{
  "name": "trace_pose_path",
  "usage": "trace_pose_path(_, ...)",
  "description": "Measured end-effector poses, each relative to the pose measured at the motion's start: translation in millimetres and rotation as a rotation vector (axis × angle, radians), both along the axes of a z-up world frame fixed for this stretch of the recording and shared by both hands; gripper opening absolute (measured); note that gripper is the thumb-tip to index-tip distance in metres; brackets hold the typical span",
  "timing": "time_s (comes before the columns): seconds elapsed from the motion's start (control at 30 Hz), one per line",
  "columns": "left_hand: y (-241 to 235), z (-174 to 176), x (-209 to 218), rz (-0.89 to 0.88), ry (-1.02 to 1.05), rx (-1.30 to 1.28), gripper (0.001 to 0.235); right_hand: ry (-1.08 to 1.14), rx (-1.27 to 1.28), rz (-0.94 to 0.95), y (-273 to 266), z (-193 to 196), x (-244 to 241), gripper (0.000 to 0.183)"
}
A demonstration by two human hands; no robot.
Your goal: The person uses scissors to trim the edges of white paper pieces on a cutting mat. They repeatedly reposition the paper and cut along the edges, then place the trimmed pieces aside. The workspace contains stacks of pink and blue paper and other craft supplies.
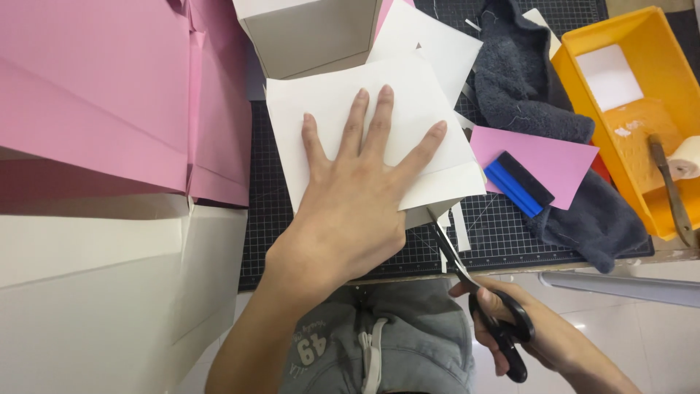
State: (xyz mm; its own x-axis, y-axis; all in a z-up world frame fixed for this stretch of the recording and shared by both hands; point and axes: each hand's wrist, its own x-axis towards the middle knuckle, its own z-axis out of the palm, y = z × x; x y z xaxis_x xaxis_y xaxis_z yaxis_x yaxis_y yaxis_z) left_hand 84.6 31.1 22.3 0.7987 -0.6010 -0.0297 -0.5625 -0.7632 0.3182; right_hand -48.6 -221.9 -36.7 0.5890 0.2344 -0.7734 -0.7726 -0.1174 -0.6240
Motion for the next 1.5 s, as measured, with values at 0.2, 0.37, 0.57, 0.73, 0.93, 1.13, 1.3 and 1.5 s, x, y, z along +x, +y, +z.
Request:
trace_pose_path(0.2, 1, 0, 0, -0.006, -0.031, -0.015, 0.089, 0.109, -0.198, 0.059, 8, 8, 12, 0.055)
trace_pose_path(0.37, 2, -1, 4, -0.004, -0.033, -0.023, 0.08, 0.141, -0.306, 0.025, 20, 16, 12, 0.04)
trace_pose_path(0.57, 2, -2, 2, -0.003, -0.044, -0.028, 0.079, 0.136, -0.363, 0.043, 29, 18, 12, 0.025)
trace_pose_path(0.73, 1, -1, 5, 0.002, -0.012, -0.015, 0.08, 0.124, -0.452, 0.068, 33, 20, 12, 0.026)
trace_pose_path(0.93, -1, 1, 4, 0.012, -0.01, -0.015, 0.068, 0.074, -0.461, 0.098, 27, 8, 5, 0.029)
trace_pose_path(1.13, -6, 10, 5, 0.032, 0.09, -0.007, 0.076, 0.07, -0.118, 0.059, 7, -11, -22, 0.045)
trace_pose_path(1.3, -7, 9, 5, 0.051, 0.051, 0.0, 0.069, 0.211, 0.233, 0.383, 63, -3, -25, 0.094)
trace_pose_path(1.5, -9, 8, 2, 0.057, 0.055, 0.009, 0.07, 0.24, 0.36, 0.176, 125, -5, -10, 0.075)
